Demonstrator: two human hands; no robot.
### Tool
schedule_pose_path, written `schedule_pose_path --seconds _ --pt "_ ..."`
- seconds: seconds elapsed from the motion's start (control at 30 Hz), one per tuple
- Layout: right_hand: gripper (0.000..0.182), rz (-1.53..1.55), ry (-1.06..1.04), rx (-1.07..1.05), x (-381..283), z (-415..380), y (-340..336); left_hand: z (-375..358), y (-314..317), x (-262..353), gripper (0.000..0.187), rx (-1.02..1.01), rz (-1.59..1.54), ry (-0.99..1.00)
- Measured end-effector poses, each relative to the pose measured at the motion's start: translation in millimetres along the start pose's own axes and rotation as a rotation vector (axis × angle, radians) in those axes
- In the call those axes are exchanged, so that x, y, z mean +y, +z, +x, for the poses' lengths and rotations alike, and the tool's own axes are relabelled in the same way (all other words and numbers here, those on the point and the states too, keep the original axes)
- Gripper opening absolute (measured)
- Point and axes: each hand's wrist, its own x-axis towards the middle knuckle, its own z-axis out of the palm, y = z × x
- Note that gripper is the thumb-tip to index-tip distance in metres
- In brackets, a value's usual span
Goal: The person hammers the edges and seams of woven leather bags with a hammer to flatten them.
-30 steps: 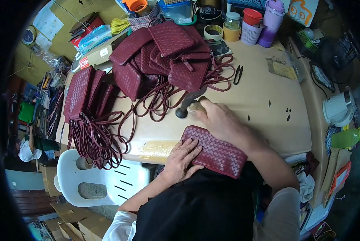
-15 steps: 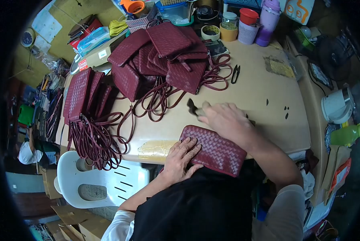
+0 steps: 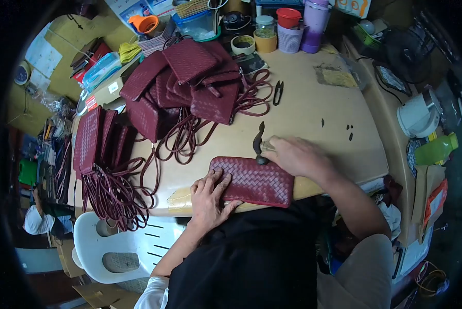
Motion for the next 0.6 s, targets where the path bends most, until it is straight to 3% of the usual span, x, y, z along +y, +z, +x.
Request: schedule_pose_path --seconds 0.07,0.1,0.13,0.2,0.27,0.33,0.4,0.47,0.6 --pt "0.035 0.029 0.041 0.082 -2.0 -17.2 -20.6 -1.7 1.3 -1.1 0.069 0.005 -0.007 -0.017" --pt "0.035 0.152 0.014 0.296 11.2 -24.6 -9.1 -1.2 1.2 -0.6 0.070 0.002 -0.006 -0.018" --pt "0.035 0.149 0.022 0.293 20.8 -33.6 3.2 -1.2 -0.2 1.0 0.070 -0.003 -0.014 -0.017" --pt "0.035 -0.052 0.176 0.089 36.4 -50.7 22.1 3.2 -9.6 5.7 0.070 -0.063 -0.002 -0.040" --pt "0.037 -0.094 0.081 0.082 49.0 -58.1 17.1 14.8 -22.9 3.5 0.061 -0.115 -0.043 -0.045" --pt "0.037 -0.140 0.204 0.146 34.1 -56.1 -9.8 25.8 -21.0 -15.4 0.051 -0.007 -0.354 -0.214" --pt "0.037 -0.219 0.193 0.247 58.3 -35.2 -1.6 35.6 -6.3 -29.4 0.043 0.066 -0.092 -0.167" --pt "0.039 -0.276 0.049 0.563 84.4 -6.4 13.0 38.1 0.4 -31.7 0.041 0.036 -0.068 -0.194" --pt "0.042 -0.453 0.048 0.517 77.5 10.3 28.0 36.9 4.0 -32.9 0.028 0.136 -0.182 -0.273"
